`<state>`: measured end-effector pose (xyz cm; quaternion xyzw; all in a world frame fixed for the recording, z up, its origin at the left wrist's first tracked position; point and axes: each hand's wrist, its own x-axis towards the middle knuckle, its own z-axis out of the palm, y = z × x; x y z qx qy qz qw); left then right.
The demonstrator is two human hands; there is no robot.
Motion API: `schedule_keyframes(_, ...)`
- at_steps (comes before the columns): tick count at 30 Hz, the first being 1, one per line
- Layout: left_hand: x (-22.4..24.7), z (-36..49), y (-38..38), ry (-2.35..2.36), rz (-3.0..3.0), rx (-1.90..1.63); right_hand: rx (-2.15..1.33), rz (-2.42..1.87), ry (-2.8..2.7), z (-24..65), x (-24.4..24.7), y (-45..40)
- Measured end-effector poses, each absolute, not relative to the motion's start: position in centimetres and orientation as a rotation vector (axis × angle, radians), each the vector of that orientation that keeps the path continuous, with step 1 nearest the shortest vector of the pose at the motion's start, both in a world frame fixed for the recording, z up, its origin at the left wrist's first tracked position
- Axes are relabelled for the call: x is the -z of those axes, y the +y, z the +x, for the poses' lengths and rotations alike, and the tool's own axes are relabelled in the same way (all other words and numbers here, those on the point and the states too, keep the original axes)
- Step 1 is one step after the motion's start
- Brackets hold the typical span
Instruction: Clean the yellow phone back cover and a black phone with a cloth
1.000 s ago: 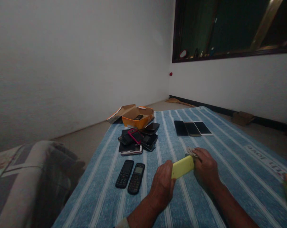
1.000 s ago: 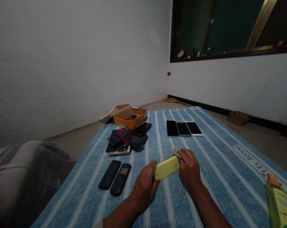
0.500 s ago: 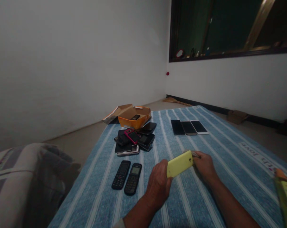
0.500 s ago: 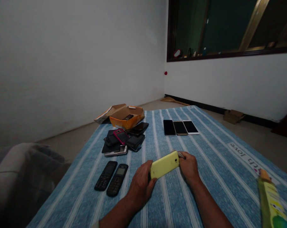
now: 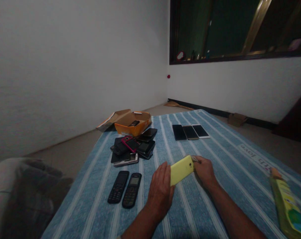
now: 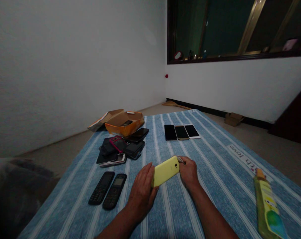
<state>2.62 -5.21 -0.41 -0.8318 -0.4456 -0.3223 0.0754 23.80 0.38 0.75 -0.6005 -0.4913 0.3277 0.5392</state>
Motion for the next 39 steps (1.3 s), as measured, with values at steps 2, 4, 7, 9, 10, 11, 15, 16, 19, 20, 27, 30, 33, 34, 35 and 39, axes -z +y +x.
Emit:
schedule_keyframes(2,0.2,2.5,-5.0,-1.365,-2.489,0.969,-0.740,-1.418,-1.209,23.6,-0.6,0.4)
schedule_keyframes(4,0.0,2.4,-4.8,-1.406,-2.501,0.957,-0.688,-1.427,-1.251,23.5,-0.6,0.4)
schedule_keyframes(7,-0.2,2.2,-4.6,-1.460,-2.522,0.923,-0.599,-1.448,-1.323,23.3,-0.8,0.3)
schedule_keyframes(9,-0.2,2.1,-4.5,-1.468,-2.518,0.904,-0.549,-1.455,-1.370,23.3,-1.0,0.2)
schedule_keyframes(10,-0.2,2.1,-4.4,-1.465,-2.516,0.895,-0.526,-1.460,-1.390,23.3,-1.0,0.2)
schedule_keyframes(11,-0.1,2.1,-4.4,-1.463,-2.516,0.888,-0.502,-1.467,-1.407,23.4,-1.0,0.2)
schedule_keyframes(15,0.1,2.1,-4.2,-1.480,-2.528,0.897,-0.383,-1.497,-1.463,23.8,-0.7,0.3)
schedule_keyframes(16,0.0,2.1,-4.1,-1.487,-2.537,0.903,-0.341,-1.503,-1.472,23.9,-0.7,0.3)
schedule_keyframes(19,-0.5,2.1,-4.0,-1.522,-2.584,0.909,-0.189,-1.484,-1.491,24.0,-0.4,0.4)
schedule_keyframes(20,-0.7,2.1,-4.0,-1.541,-2.600,0.910,-0.139,-1.464,-1.505,23.9,-0.3,0.4)
schedule_keyframes(27,-1.1,2.1,-3.9,-1.622,-2.603,0.954,0.093,-1.328,-1.817,22.0,0.0,-0.7)
schedule_keyframes(30,-0.3,2.0,-3.7,-1.624,-2.579,0.946,0.128,-1.271,-1.985,20.5,-0.2,-1.7)
schedule_keyframes(33,0.6,1.8,-3.4,-1.619,-2.553,0.929,0.120,-1.236,-2.095,19.7,-0.4,-2.3)
schedule_keyframes(34,0.8,1.7,-3.4,-1.624,-2.547,0.926,0.119,-1.244,-2.107,19.7,-0.5,-2.2)
schedule_keyframes(35,1.0,1.7,-3.3,-1.631,-2.543,0.925,0.123,-1.268,-2.103,19.9,-0.4,-2.0)
schedule_keyframes(39,0.6,1.7,-3.3,-1.687,-2.545,0.909,0.135,-1.435,-2.010,21.1,-0.3,-1.1)
